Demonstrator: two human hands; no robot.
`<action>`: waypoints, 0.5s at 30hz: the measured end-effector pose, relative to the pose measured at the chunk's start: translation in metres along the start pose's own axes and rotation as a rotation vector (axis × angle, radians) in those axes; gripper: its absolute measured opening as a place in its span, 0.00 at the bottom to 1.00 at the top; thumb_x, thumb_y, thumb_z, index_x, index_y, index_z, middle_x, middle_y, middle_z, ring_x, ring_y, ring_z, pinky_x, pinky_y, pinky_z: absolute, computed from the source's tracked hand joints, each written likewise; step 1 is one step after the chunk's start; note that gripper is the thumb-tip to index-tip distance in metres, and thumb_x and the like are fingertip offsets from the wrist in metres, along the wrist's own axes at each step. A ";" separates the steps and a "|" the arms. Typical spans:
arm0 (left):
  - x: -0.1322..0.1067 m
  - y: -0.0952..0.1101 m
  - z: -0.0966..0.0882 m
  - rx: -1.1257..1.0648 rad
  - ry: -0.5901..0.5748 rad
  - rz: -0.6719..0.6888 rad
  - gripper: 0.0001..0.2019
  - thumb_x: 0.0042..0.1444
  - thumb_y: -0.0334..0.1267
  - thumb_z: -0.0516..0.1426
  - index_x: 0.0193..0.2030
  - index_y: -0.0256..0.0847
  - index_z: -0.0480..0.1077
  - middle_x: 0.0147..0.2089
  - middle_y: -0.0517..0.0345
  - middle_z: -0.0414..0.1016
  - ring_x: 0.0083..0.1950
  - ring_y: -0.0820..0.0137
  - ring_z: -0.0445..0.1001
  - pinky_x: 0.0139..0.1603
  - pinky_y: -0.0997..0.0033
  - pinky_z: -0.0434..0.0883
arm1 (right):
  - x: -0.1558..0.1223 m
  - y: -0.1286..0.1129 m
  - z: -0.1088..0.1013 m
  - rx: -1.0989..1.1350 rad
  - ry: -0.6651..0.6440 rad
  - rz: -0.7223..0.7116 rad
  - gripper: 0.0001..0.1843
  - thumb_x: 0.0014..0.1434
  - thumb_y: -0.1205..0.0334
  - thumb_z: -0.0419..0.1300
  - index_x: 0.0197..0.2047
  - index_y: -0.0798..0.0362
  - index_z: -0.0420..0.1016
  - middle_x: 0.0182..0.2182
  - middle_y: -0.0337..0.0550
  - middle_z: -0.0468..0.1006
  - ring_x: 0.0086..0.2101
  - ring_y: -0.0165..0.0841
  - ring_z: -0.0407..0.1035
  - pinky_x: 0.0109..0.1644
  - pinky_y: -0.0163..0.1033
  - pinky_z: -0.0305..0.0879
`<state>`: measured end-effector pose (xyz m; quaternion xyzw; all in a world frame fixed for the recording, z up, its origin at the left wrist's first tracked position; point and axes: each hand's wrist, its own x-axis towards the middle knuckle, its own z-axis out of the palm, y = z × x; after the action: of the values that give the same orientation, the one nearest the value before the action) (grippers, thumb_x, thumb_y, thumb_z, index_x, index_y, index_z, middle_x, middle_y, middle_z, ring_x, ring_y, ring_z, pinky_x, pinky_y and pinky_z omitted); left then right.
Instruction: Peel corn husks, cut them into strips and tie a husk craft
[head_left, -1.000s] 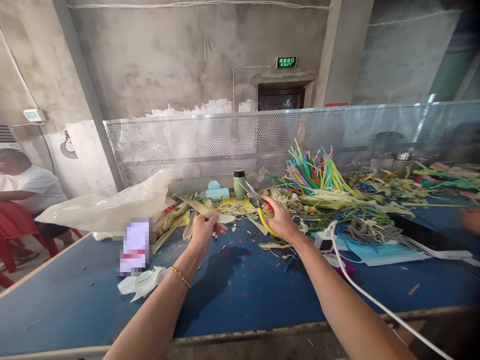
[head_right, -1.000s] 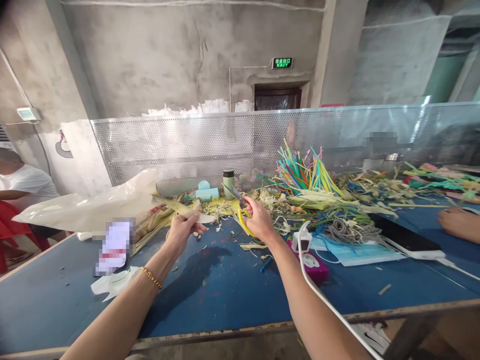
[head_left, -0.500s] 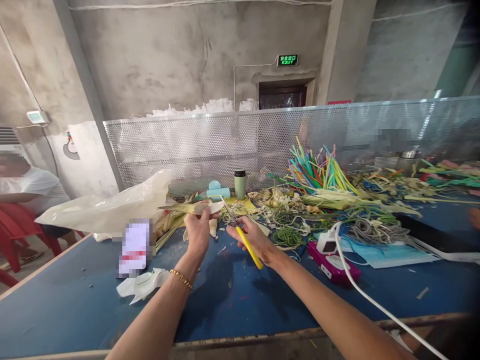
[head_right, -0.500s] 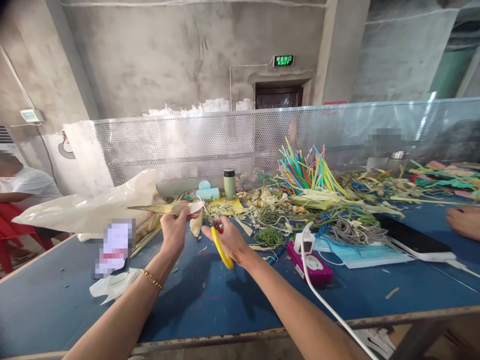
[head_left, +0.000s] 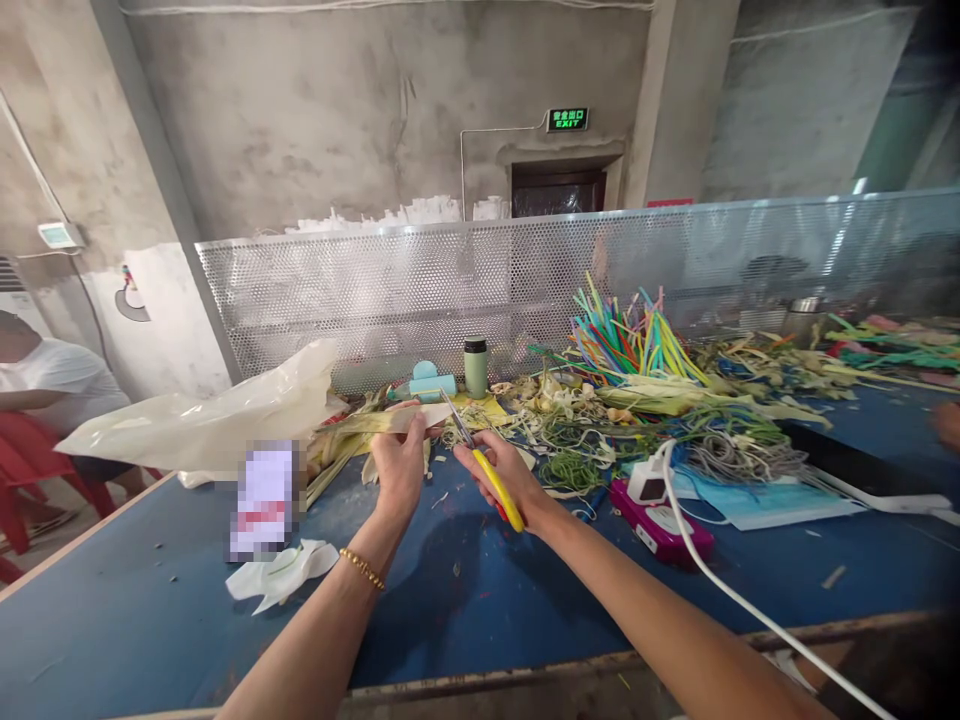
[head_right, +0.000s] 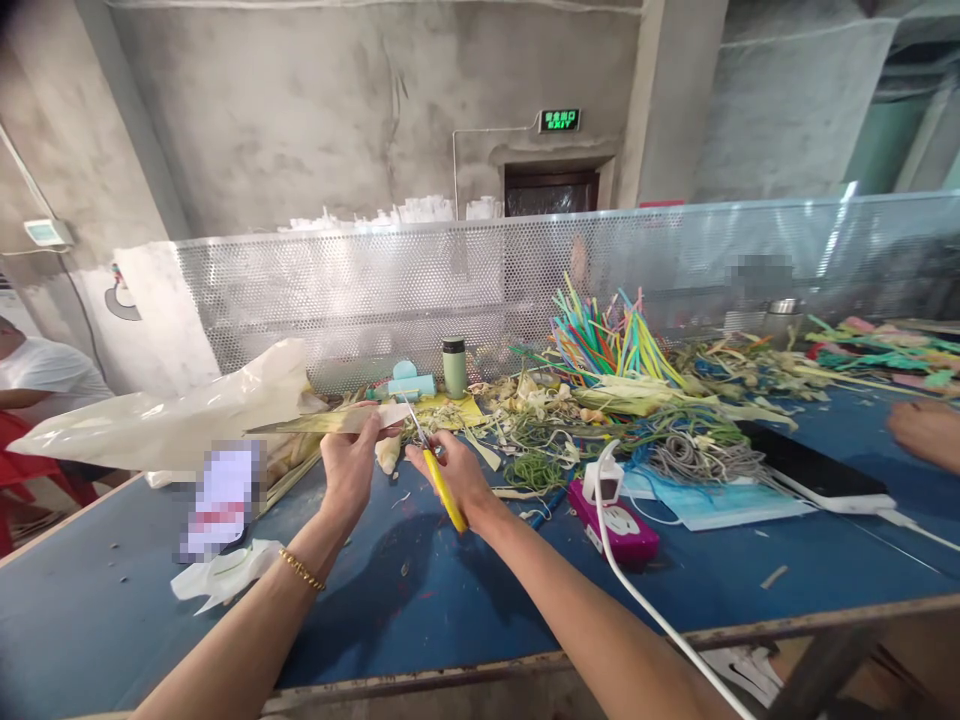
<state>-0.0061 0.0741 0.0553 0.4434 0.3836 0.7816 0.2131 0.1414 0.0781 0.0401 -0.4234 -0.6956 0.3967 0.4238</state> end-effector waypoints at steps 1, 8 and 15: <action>-0.001 0.000 0.000 0.003 -0.008 0.003 0.13 0.53 0.40 0.60 0.43 0.34 0.72 0.35 0.52 0.78 0.33 0.64 0.79 0.37 0.65 0.77 | -0.001 -0.001 0.001 0.024 -0.010 0.010 0.21 0.55 0.40 0.60 0.38 0.50 0.66 0.20 0.31 0.66 0.15 0.24 0.60 0.17 0.29 0.56; -0.006 0.002 -0.002 0.046 -0.087 0.008 0.17 0.50 0.37 0.61 0.46 0.39 0.66 0.27 0.62 0.74 0.26 0.72 0.73 0.29 0.74 0.71 | -0.003 -0.005 0.003 0.033 -0.023 0.059 0.25 0.54 0.36 0.60 0.39 0.49 0.65 0.21 0.32 0.67 0.15 0.24 0.60 0.14 0.29 0.56; -0.007 0.006 0.001 -0.045 -0.078 -0.066 0.18 0.50 0.37 0.61 0.47 0.39 0.65 0.27 0.61 0.75 0.27 0.70 0.75 0.32 0.71 0.72 | -0.003 -0.001 0.004 -0.021 -0.014 0.022 0.24 0.55 0.36 0.59 0.39 0.49 0.66 0.21 0.32 0.67 0.16 0.24 0.60 0.14 0.28 0.58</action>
<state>-0.0021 0.0660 0.0565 0.4557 0.3718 0.7647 0.2633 0.1382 0.0746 0.0395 -0.4328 -0.6980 0.3970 0.4098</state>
